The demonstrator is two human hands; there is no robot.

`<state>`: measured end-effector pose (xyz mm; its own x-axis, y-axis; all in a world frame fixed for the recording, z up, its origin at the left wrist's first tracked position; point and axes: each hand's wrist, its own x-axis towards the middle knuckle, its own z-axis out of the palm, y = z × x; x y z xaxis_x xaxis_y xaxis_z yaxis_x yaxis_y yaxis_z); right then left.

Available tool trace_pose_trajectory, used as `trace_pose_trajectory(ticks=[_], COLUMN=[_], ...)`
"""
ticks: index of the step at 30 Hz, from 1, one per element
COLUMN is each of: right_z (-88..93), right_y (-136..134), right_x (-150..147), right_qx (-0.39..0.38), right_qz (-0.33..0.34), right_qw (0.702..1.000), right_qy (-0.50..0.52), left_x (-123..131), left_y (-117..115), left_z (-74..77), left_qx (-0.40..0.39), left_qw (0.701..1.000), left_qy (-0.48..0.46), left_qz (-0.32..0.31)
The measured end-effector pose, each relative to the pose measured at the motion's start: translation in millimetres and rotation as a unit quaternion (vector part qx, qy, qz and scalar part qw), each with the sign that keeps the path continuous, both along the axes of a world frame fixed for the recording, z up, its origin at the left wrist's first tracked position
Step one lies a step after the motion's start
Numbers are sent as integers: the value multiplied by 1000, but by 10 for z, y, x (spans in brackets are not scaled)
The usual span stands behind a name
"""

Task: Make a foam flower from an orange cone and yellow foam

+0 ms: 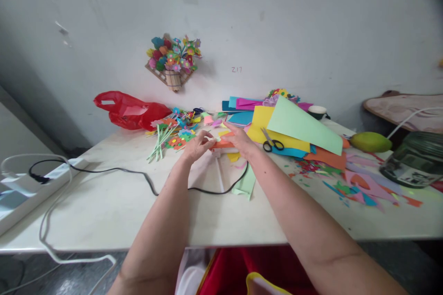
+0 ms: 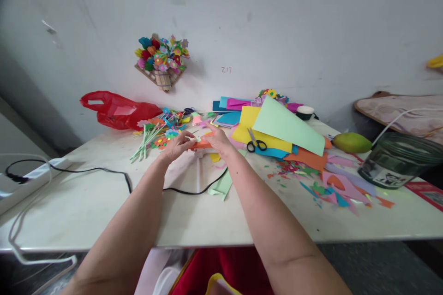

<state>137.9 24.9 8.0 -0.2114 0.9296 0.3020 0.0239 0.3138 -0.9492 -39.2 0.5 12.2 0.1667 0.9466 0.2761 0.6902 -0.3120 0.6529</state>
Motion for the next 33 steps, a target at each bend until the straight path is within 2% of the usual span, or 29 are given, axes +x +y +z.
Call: trace_pose_trajectory(ticks=[14, 22, 33], right_z=[78, 71, 56], right_y=[-86, -62, -53], right_x=[-20, -28, -42], right_qx=[-21, 1, 20], right_qz=[-2, -18, -14], right_qw=[1000, 1000, 1000], right_qy=[-8, -12, -18], left_x=[-22, -40, -23], left_y=[24, 39, 23], left_z=[-24, -39, -30], left_qx=[-20, -25, -29], left_qw=[999, 997, 998], left_qy=[-42, -69, -46], left_qz=[-25, -38, -23])
